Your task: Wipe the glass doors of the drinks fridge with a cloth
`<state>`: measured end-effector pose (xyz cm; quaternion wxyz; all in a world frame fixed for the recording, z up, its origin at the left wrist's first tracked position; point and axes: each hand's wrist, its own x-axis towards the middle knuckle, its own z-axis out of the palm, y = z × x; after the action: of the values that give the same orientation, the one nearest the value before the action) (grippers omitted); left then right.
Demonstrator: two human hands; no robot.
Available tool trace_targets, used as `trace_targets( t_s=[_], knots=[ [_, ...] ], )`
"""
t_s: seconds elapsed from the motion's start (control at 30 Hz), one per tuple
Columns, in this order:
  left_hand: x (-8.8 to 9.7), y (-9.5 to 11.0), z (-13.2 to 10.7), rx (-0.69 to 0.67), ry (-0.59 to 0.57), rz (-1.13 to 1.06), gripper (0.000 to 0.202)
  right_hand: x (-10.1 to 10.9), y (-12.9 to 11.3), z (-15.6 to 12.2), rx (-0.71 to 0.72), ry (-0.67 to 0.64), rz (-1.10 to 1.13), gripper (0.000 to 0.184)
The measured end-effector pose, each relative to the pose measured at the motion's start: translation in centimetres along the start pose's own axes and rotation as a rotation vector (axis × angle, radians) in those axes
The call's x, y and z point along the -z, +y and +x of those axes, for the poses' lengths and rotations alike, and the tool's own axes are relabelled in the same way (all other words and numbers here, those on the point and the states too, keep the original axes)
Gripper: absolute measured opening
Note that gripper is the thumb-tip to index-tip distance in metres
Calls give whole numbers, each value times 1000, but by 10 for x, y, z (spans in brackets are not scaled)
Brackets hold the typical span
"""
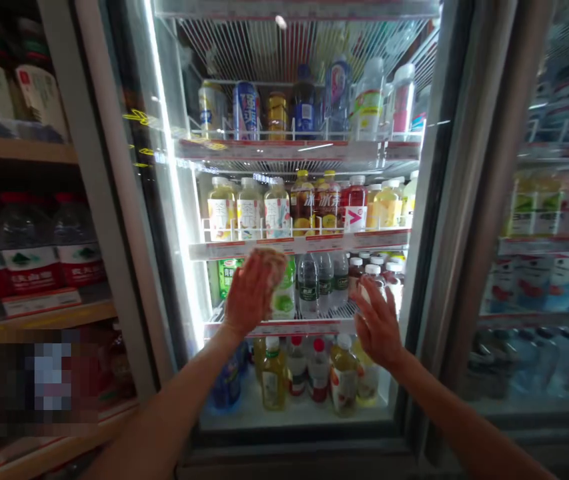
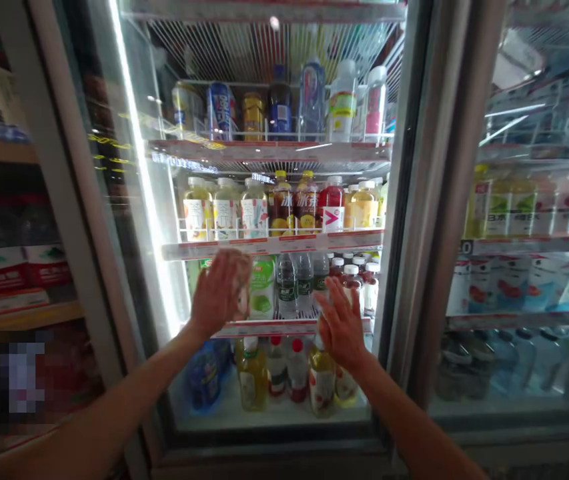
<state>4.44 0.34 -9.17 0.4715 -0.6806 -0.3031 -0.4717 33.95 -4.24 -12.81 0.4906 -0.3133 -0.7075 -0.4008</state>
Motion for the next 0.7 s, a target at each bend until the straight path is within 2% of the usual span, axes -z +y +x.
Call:
trace_targets(
  t_s=[0.07, 0.13, 0.17, 0.27, 0.3, 0.33, 0.43, 0.5, 0.57, 0.67, 0.7],
  knots=[
    [-1, 13, -2, -284, -146, -68, 62, 1, -7, -8, 17, -31, 16, 63],
    [-2, 17, 5, -395, -203, -96, 60, 2, -10, -11, 12, -35, 26, 62],
    [-3, 16, 12, -355, -175, -83, 60, 4, -9, -11, -4, -27, 28, 62],
    [-9, 15, 33, -9, 40, 28, 62, 10, 0, -10, -64, 22, 16, 62],
    [-13, 19, 37, 35, 69, 55, 62, 12, 4, -10, -74, 31, 11, 62],
    [-16, 25, 39, 1, 57, 63, 61, 14, 7, -10, -76, 34, 7, 63],
    [-22, 47, 33, -363, -126, 11, 55, 18, 12, -15, -66, 32, -5, 63],
    [-24, 58, 34, -500, -194, -12, 53, 21, 15, -18, -71, 21, -16, 62],
    [-27, 62, 44, -419, -157, -3, 56, 23, 21, -18, -103, 29, -42, 62],
    [-35, 69, 68, -114, -38, 20, 62, 28, 33, -16, -188, 54, -94, 61],
    [-38, 74, 73, -86, -22, 13, 62, 30, 37, -16, -213, 57, -109, 60]
  ],
)
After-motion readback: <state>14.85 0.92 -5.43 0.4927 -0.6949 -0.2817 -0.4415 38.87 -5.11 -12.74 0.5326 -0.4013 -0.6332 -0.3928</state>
